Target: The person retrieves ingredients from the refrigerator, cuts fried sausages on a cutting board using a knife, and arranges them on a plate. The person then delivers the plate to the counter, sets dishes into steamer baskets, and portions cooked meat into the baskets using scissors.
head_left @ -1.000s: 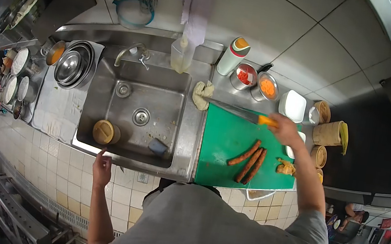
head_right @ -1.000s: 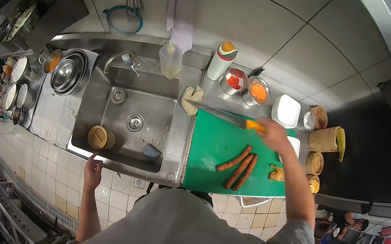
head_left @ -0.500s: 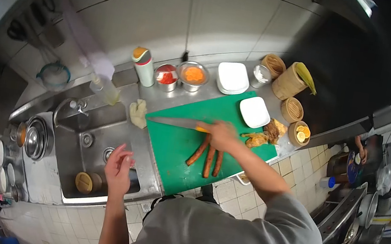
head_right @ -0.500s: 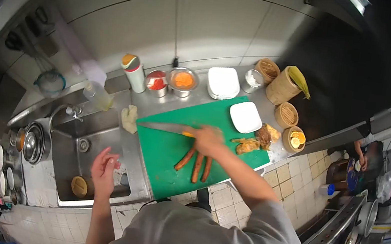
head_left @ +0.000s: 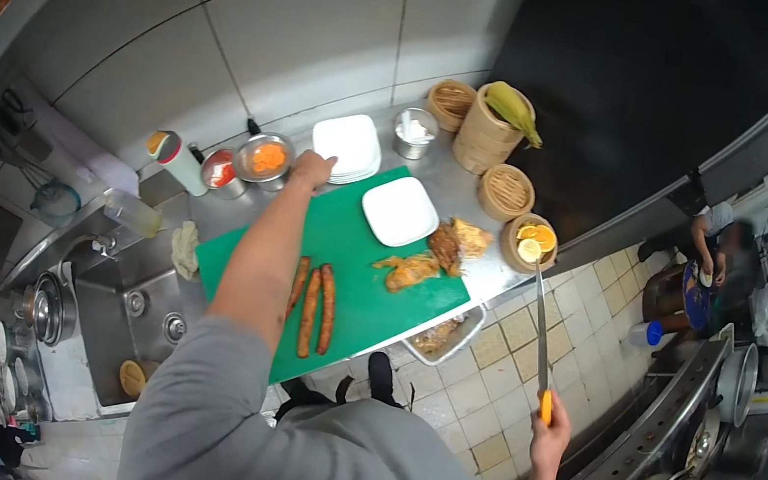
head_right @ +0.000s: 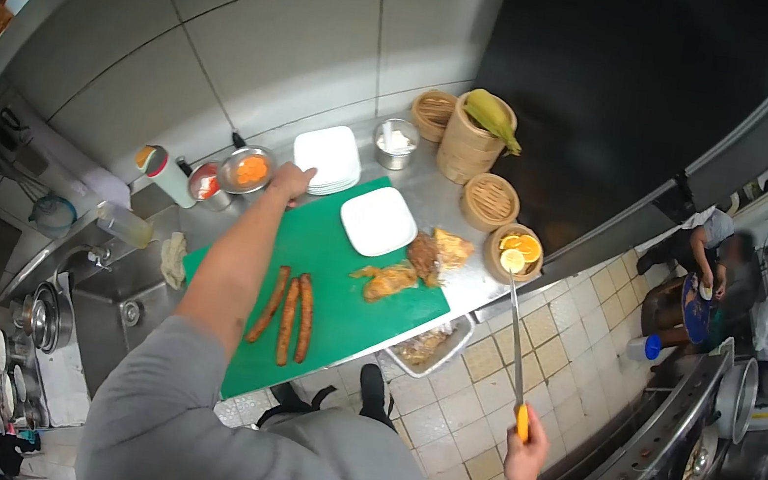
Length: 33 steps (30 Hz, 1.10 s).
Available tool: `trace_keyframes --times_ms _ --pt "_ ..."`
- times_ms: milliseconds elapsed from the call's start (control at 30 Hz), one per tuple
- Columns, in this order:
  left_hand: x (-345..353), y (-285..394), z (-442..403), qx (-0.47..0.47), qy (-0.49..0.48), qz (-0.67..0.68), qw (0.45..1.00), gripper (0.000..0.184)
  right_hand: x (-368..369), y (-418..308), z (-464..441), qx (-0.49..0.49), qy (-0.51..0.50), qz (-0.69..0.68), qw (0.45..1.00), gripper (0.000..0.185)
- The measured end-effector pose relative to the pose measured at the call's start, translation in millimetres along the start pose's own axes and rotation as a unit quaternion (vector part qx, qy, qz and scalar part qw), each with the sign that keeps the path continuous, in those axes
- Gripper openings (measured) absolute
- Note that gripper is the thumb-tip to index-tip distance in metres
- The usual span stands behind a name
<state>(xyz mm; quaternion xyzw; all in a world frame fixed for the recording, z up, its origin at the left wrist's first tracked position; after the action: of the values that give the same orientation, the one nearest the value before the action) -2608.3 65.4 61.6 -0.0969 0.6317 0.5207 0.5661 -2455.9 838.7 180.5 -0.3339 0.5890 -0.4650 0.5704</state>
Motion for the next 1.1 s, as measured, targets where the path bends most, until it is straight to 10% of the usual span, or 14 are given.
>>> trace_keyframes --times_ms 300,500,667,733,867,1033,1100 --pt "-33.1 28.1 13.5 -0.137 -0.009 0.096 0.986 0.03 -73.0 72.8 6.0 0.102 0.078 0.005 0.992 0.059" --pt "-111.9 123.5 79.8 0.254 0.214 -0.241 0.912 0.024 -18.8 62.1 -44.8 0.062 -0.024 -0.112 0.991 0.064" --pt "-123.8 66.8 126.9 0.354 0.391 -0.113 0.842 0.025 24.3 17.7 -46.2 0.039 -0.099 -0.144 0.984 0.064" --pt "-100.0 6.0 151.4 0.109 0.28 0.126 0.945 0.026 31.2 16.6 -44.3 0.034 -0.109 -0.179 0.977 0.068" --pt "-10.2 -87.0 216.2 -0.197 0.12 0.453 0.861 0.015 42.7 10.5 -43.1 0.06 -0.137 -0.206 0.967 0.07" --pt "6.2 -115.1 212.7 -0.14 0.08 0.328 0.931 0.025 64.4 -5.5 -53.4 0.033 -0.197 -0.203 0.959 0.07" --pt "-30.2 -86.4 234.6 0.0 0.129 0.031 0.991 0.051 69.6 -15.9 -51.5 0.037 -0.212 -0.187 0.959 0.07"
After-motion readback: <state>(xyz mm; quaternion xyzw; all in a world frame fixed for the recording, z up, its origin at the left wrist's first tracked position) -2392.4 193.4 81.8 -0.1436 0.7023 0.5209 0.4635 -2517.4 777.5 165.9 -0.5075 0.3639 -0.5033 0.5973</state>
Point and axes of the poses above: each hand's wrist, its own z-axis away from the middle knuckle, its own x-axis out of the palm, y = z × x, the point moved 6 cm from there along -z, towards the middle knuckle, and after that the axes turned 12 degrees about y, right-handed, at the moved point
